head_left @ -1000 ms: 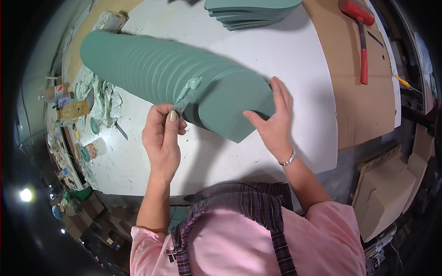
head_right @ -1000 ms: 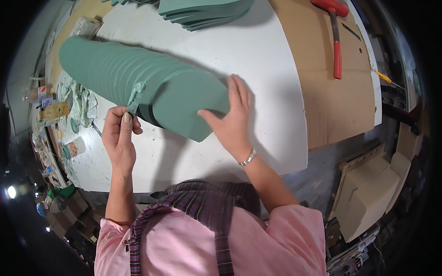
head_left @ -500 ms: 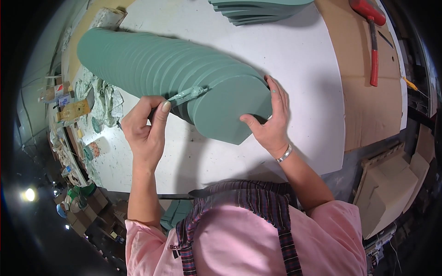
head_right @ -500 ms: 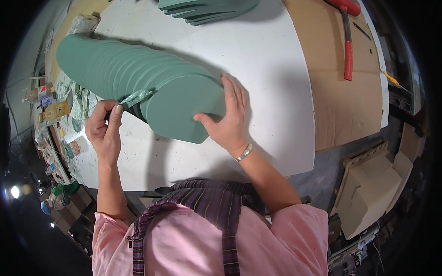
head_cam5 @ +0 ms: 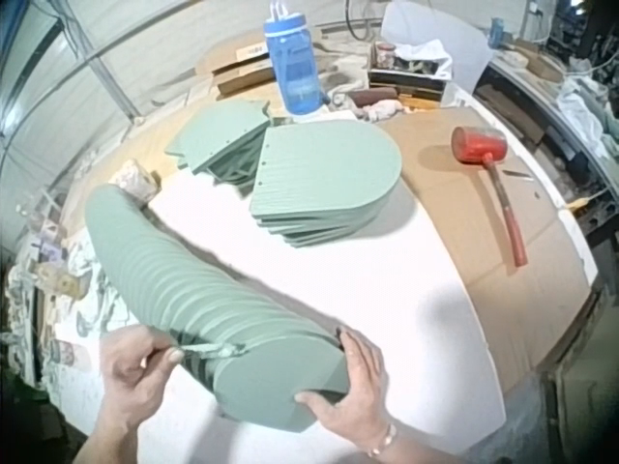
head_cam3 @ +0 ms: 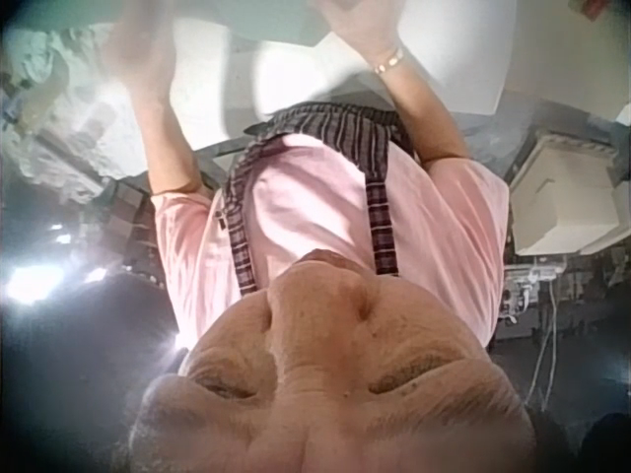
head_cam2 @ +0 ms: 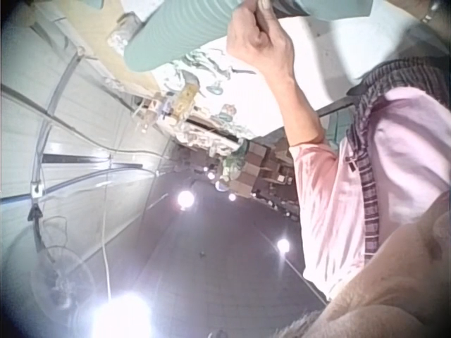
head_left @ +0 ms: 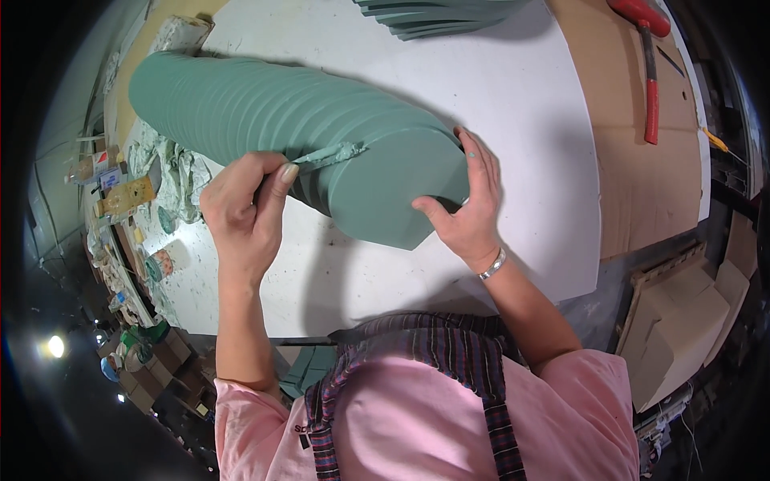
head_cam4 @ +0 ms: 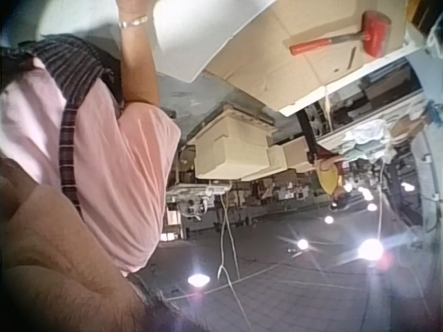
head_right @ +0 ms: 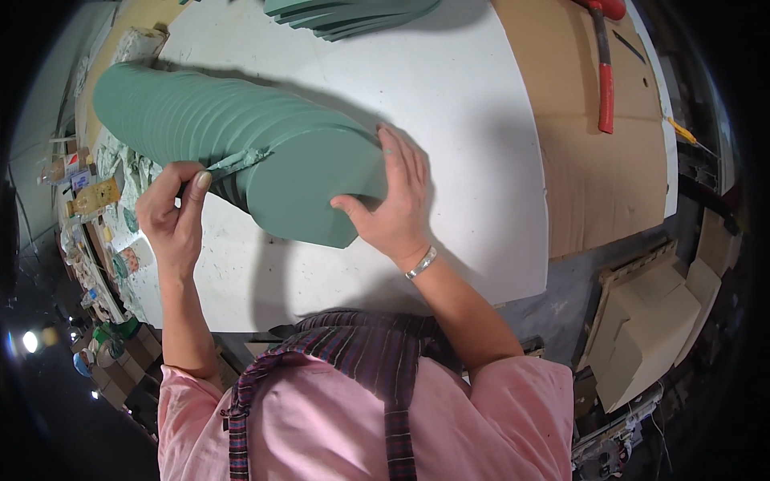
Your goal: The person peels thin excess material strips from the edges of a stack of green foam components and wipes the surfaces with a cloth.
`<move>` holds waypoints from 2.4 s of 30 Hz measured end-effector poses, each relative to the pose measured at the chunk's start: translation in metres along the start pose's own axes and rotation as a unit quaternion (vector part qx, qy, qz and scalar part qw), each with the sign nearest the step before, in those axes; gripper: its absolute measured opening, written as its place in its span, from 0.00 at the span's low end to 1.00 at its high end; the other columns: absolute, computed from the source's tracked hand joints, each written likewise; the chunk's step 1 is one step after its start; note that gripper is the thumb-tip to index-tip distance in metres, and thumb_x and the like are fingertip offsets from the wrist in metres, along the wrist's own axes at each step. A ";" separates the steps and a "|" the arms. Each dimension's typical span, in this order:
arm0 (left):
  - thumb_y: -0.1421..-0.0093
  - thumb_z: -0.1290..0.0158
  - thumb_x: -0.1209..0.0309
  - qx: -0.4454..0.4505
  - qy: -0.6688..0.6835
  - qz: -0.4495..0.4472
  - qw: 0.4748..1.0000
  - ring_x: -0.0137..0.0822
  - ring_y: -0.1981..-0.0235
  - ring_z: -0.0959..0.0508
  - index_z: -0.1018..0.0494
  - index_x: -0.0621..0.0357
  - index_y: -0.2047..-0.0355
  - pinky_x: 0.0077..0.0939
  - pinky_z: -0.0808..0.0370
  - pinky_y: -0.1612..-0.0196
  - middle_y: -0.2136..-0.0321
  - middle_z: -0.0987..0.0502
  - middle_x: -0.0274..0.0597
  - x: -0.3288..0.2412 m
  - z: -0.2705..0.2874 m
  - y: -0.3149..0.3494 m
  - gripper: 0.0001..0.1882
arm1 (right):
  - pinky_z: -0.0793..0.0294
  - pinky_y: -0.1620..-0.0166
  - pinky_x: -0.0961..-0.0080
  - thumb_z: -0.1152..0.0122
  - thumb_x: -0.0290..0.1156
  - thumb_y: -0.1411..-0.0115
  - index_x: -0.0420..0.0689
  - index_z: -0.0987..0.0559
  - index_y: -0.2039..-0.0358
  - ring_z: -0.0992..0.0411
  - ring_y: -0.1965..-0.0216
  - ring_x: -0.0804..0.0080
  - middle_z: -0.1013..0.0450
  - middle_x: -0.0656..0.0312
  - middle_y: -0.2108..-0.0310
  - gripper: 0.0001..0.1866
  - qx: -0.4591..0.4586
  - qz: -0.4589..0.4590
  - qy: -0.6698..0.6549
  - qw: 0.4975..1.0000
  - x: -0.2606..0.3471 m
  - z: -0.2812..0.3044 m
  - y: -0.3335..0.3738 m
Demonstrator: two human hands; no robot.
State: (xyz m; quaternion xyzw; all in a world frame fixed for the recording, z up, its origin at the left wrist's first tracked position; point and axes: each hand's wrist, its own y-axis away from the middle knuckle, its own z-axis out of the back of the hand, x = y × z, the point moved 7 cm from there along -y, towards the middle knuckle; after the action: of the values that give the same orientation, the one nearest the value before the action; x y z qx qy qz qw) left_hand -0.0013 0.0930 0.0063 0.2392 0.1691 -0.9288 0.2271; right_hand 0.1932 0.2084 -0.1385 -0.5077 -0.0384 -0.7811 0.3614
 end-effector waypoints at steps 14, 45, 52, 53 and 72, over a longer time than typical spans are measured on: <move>0.42 0.40 0.77 0.006 0.046 0.038 0.998 0.27 0.83 0.35 0.26 0.66 0.73 0.20 0.39 0.78 0.84 0.32 0.37 0.005 0.001 -0.009 0.06 | 0.38 0.39 0.56 0.26 0.54 0.57 0.31 0.33 0.42 0.34 0.43 0.47 0.31 0.44 0.44 0.50 -0.008 0.006 0.001 1.000 -0.002 -0.001 0.000; 0.44 0.39 0.77 0.036 0.044 -0.006 0.998 0.28 0.82 0.32 0.25 0.66 0.73 0.22 0.36 0.77 0.83 0.29 0.39 0.004 0.007 -0.016 0.06 | 0.37 0.40 0.56 0.25 0.53 0.57 0.32 0.33 0.41 0.33 0.43 0.48 0.31 0.44 0.44 0.50 -0.005 0.011 0.011 1.000 0.000 -0.001 0.001; 0.47 0.38 0.79 0.011 0.012 -0.038 0.999 0.34 0.82 0.31 0.25 0.65 0.74 0.24 0.35 0.77 0.83 0.28 0.41 -0.004 0.001 -0.021 0.05 | 0.37 0.40 0.56 0.27 0.55 0.55 0.31 0.33 0.42 0.33 0.44 0.48 0.31 0.44 0.45 0.49 -0.007 0.005 0.009 1.000 -0.001 0.000 0.002; 0.48 0.38 0.79 0.017 0.009 -0.056 0.998 0.35 0.83 0.30 0.25 0.65 0.74 0.24 0.35 0.77 0.82 0.28 0.41 -0.007 0.003 -0.020 0.05 | 0.37 0.40 0.56 0.27 0.55 0.55 0.31 0.33 0.42 0.33 0.44 0.48 0.31 0.44 0.45 0.49 -0.007 0.007 0.009 1.000 0.000 -0.001 0.002; 0.57 0.39 0.84 -0.007 -0.043 -0.166 0.985 0.38 0.83 0.30 0.24 0.64 0.75 0.27 0.35 0.78 0.83 0.30 0.42 -0.030 0.006 -0.022 0.08 | 0.36 0.41 0.55 0.25 0.53 0.57 0.32 0.33 0.42 0.33 0.44 0.46 0.31 0.44 0.44 0.50 -0.014 0.015 0.005 1.000 0.000 -0.001 0.001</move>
State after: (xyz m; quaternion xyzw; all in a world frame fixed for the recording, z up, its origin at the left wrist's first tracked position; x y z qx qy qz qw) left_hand 0.0088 0.1192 0.0311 0.1659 0.2026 -0.9619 0.0788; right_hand 0.1937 0.2071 -0.1392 -0.5093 -0.0178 -0.7786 0.3661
